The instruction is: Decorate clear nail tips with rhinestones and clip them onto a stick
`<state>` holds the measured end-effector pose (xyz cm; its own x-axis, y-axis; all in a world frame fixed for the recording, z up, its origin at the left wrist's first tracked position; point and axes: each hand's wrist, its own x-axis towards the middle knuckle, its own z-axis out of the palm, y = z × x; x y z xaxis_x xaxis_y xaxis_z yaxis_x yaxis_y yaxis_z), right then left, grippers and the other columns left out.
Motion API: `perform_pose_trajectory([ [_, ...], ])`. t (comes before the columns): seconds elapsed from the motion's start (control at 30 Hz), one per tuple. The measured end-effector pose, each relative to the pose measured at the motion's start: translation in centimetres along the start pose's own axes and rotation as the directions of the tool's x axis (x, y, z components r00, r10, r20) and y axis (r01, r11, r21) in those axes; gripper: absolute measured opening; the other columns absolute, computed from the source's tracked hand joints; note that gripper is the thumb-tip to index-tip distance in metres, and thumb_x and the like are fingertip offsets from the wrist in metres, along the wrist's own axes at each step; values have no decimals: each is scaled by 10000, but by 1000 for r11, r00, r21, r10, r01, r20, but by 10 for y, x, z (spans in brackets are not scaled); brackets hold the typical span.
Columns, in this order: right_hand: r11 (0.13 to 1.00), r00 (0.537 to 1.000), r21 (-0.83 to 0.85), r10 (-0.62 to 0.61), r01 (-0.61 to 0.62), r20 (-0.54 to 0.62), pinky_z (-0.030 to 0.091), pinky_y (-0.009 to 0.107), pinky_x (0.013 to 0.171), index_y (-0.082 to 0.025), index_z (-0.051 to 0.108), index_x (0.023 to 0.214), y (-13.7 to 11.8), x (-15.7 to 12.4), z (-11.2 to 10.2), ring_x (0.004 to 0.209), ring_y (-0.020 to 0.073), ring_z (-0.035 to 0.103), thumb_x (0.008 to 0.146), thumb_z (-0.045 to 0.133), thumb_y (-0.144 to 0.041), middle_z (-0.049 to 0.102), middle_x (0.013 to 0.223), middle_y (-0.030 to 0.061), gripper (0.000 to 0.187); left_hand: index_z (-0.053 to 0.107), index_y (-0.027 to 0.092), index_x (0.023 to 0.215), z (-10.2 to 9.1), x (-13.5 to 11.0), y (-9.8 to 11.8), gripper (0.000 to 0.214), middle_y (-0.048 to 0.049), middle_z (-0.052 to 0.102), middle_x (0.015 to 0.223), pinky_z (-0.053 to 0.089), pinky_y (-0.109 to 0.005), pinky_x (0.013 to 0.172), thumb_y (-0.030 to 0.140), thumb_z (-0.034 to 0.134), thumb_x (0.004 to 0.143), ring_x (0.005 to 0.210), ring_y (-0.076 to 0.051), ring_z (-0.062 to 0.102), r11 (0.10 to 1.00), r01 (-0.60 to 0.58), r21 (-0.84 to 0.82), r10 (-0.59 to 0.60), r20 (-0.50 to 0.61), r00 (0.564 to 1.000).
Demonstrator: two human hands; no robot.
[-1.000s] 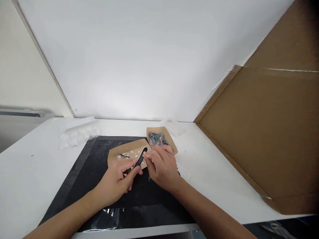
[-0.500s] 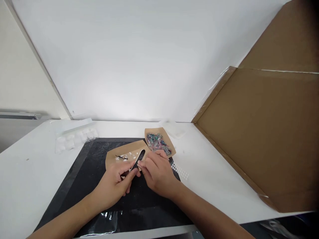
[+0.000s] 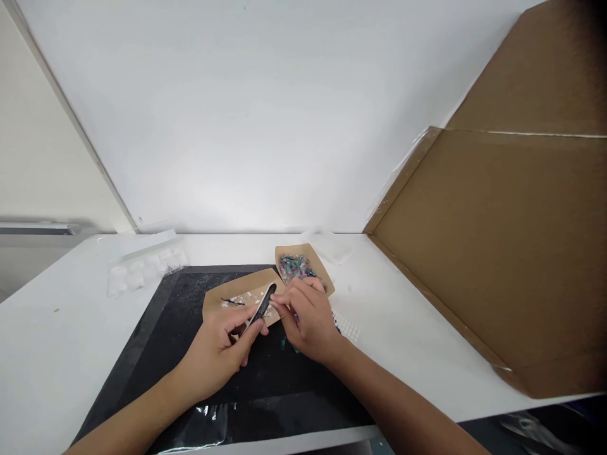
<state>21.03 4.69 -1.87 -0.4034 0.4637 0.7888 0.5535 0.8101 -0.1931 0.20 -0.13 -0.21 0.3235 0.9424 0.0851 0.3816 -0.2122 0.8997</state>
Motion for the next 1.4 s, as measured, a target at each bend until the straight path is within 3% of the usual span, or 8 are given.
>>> perform_pose_trajectory([
  [0.13, 992, 990, 37, 121, -119, -77, 380, 364, 734, -227, 622, 944, 8, 3, -4, 689, 167, 557, 996, 613, -174, 565, 681, -30, 75, 768, 207, 987, -4, 2, -1, 286, -26, 719, 830, 466, -197, 519, 394, 555, 1014, 585, -120, 618, 987, -100, 126, 107, -50, 993],
  [0.27, 969, 951, 118, 236, -216, -197, 423, 361, 717, -236, 642, 959, 8, 7, -11, 710, 172, 570, 992, 626, -186, 593, 734, -12, 62, 758, 254, 1214, -5, 4, -1, 316, -33, 754, 925, 514, -233, 633, 409, 570, 1013, 729, -169, 663, 974, -131, 185, 143, -55, 988],
  [0.47, 964, 968, 195, 210, -182, -139, 451, 353, 689, -233, 658, 954, 4, 4, -13, 682, 167, 557, 973, 647, -178, 574, 706, -16, 60, 695, 269, 1347, -5, 4, 1, 372, -57, 736, 1020, 549, -225, 634, 398, 555, 1028, 835, -185, 700, 977, -157, 142, 161, -18, 987],
  [0.57, 943, 936, 220, 292, -249, -195, 466, 337, 655, -233, 662, 967, 5, 2, -13, 674, 161, 563, 971, 644, -190, 592, 749, -8, 46, 692, 292, 1344, -7, 2, 1, 357, -45, 721, 1033, 527, -195, 562, 390, 571, 1023, 827, -170, 708, 977, -155, 145, 159, -16, 987],
  [0.63, 928, 918, 251, 331, -274, -219, 467, 326, 625, -233, 662, 973, 6, 2, -13, 661, 156, 560, 973, 642, -203, 595, 775, -3, 36, 693, 314, 1334, -8, 2, 0, 340, -35, 720, 1064, 553, -200, 605, 384, 583, 1020, 868, -171, 716, 974, -167, 153, 174, -35, 984],
  [0.83, 941, 958, 262, 254, -212, -135, 453, 335, 654, -238, 651, 937, 5, 3, -15, 662, 159, 550, 960, 660, -178, 567, 712, -20, 65, 675, 266, 1356, -10, 5, -9, 354, -63, 721, 1196, 563, -319, 987, 266, 594, 1011, 1097, -209, 694, 876, -328, 353, 384, -99, 918],
  [0.93, 946, 969, 263, 224, -190, -104, 436, 337, 654, -238, 651, 941, 4, 3, -15, 650, 161, 537, 964, 657, -179, 545, 678, -30, 64, 684, 251, 1350, -12, 6, -13, 359, -77, 727, 1187, 562, -320, 990, 227, 588, 1005, 1092, -209, 698, 829, -357, 430, 450, -134, 883],
  [1.4, 966, 978, 177, 202, -190, -47, 386, 359, 731, -225, 638, 929, 2, 0, -4, 637, 152, 523, 978, 650, -184, 538, 660, -48, 65, 744, 244, 1246, -11, 8, -16, 302, -41, 775, 1093, 575, -278, 908, 261, 714, 946, 998, -189, 731, 842, -318, 436, 452, -246, 857],
])
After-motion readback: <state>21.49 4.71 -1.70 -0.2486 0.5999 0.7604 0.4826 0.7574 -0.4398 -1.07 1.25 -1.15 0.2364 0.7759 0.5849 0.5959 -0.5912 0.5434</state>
